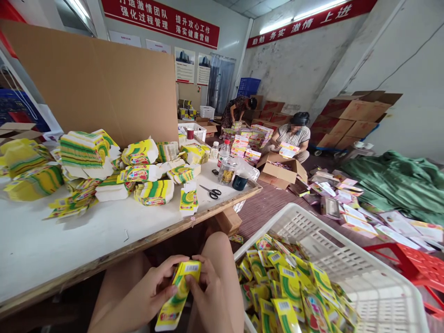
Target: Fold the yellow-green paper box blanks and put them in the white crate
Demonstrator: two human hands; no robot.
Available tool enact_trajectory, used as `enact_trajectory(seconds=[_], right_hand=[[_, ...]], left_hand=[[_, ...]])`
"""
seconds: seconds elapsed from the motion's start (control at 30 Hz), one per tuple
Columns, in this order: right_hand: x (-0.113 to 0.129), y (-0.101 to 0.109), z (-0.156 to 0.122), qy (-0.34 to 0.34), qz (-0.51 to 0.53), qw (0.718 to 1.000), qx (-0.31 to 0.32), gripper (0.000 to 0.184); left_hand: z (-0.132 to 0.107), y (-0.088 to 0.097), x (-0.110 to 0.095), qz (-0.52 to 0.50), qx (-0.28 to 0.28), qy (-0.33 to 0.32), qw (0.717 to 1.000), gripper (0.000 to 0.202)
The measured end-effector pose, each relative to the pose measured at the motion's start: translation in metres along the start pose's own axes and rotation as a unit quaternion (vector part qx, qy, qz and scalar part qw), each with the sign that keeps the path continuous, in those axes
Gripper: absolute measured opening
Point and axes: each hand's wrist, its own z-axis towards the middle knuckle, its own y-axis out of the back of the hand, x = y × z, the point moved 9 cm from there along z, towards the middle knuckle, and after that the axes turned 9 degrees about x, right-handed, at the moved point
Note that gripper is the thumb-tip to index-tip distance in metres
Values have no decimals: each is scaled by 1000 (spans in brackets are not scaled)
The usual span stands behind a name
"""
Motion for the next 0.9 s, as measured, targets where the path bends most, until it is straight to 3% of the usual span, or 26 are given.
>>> enact_trajectory(seconds=[0.1, 0.27, 0.4, 0.53, 0.7, 0.9], right_hand=[[-11, 3, -2, -6, -5, 1000, -28, 47], [-12, 3, 1, 28, -108, 993, -22, 40], [-9, -1, 2, 33, -124, 991, 32, 40], [1, -4, -1, 38, -82, 993, 80, 42], [4, 6, -3, 39, -51, 997, 31, 36], [7, 12, -8, 61, -45, 996, -56, 29]], left_hand=[[2, -4, 0, -15, 6, -8, 1000, 53], [4, -12, -4, -9, 9, 5, 1000, 53], [4, -15, -7, -26, 8, 0, 1000, 52], [6, -8, -11, -107, 17, -19, 994, 56], [9, -13, -6, -215, 60, -13, 975, 66], [13, -17, -1, -133, -1, -66, 989, 53]])
